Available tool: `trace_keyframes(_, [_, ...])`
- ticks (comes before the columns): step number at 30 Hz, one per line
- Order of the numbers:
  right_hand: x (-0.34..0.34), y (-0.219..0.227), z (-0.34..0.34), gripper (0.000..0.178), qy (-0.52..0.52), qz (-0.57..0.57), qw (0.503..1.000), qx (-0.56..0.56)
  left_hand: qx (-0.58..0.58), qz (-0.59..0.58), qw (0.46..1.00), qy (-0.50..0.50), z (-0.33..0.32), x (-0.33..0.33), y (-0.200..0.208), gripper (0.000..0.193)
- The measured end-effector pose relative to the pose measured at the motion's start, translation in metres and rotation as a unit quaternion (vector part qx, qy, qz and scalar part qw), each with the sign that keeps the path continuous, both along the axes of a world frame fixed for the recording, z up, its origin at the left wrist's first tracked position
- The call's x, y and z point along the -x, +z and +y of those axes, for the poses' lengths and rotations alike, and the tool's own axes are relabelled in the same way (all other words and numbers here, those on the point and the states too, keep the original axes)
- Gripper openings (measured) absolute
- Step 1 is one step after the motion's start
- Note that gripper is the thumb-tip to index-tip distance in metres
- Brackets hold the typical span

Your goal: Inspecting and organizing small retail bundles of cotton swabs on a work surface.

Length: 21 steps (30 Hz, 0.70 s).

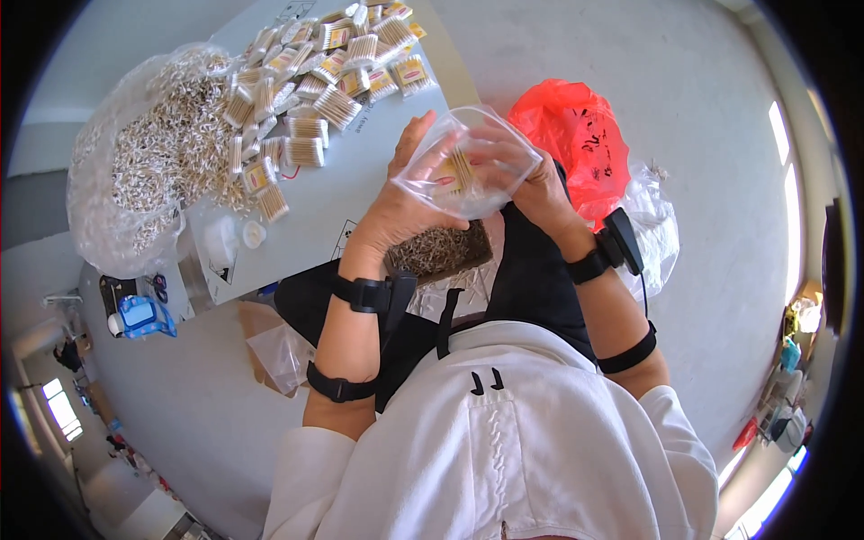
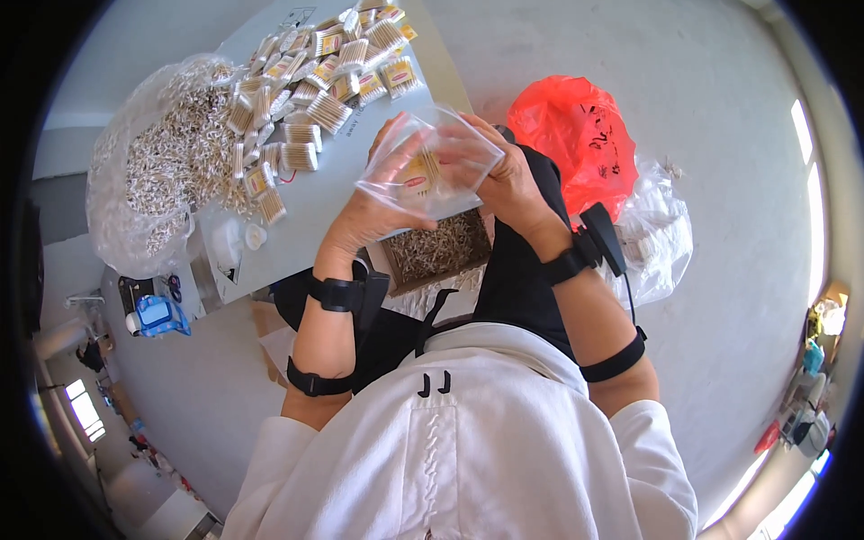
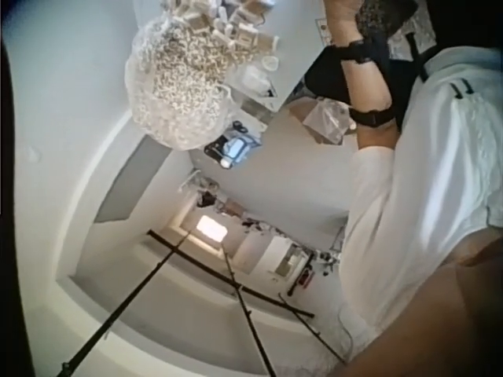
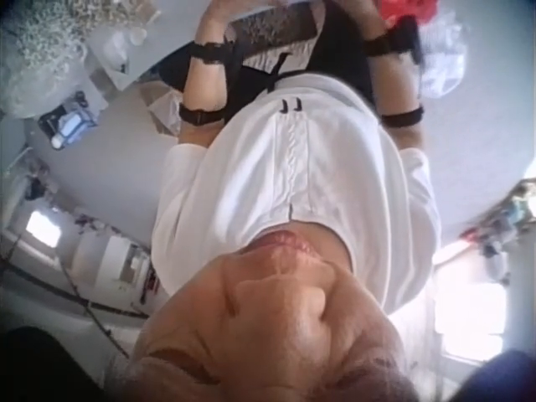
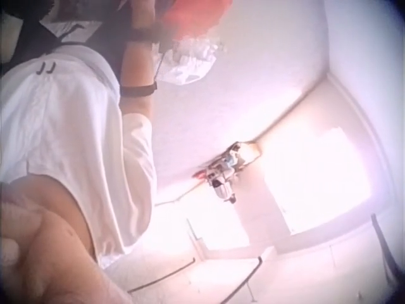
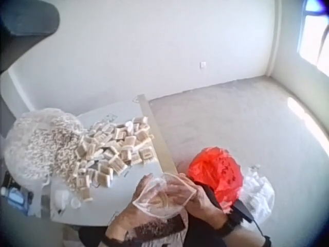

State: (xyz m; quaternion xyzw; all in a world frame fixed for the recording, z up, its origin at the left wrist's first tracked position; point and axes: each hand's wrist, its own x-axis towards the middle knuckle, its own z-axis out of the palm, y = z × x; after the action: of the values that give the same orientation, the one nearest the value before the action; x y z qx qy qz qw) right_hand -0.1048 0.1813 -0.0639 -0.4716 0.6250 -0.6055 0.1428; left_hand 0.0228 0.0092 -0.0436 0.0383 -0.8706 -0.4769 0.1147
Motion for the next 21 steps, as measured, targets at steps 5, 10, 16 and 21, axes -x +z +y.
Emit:
trace_keyframes(5, [-0.02, -0.002, -0.015, 0.016, -0.049, -0.31, 0.949, 0.03, -0.147, 0.078, 0.984, 0.069, 0.002, 0.012, -0.018, 0.036])
trace_keyframes(10, [-0.006, 0.008, -0.037, 0.017, -0.144, -0.394, 0.906, 0.049, -0.129, 0.083, 0.983, 0.096, 0.009, 0.032, 0.007, 0.015])
trace_keyframes(16, [0.019, 0.027, -0.055, 0.024, -0.033, -0.307, 0.951, -0.029, -0.327, 0.022, 0.93, 0.166, 0.013, 0.025, 0.008, 0.018])
trace_keyframes(21, [0.026, 0.023, -0.09, 0.024, 0.075, -0.112, 0.984, -0.114, -0.25, 0.027, 0.953, 0.17, 0.012, 0.02, 0.009, 0.017])
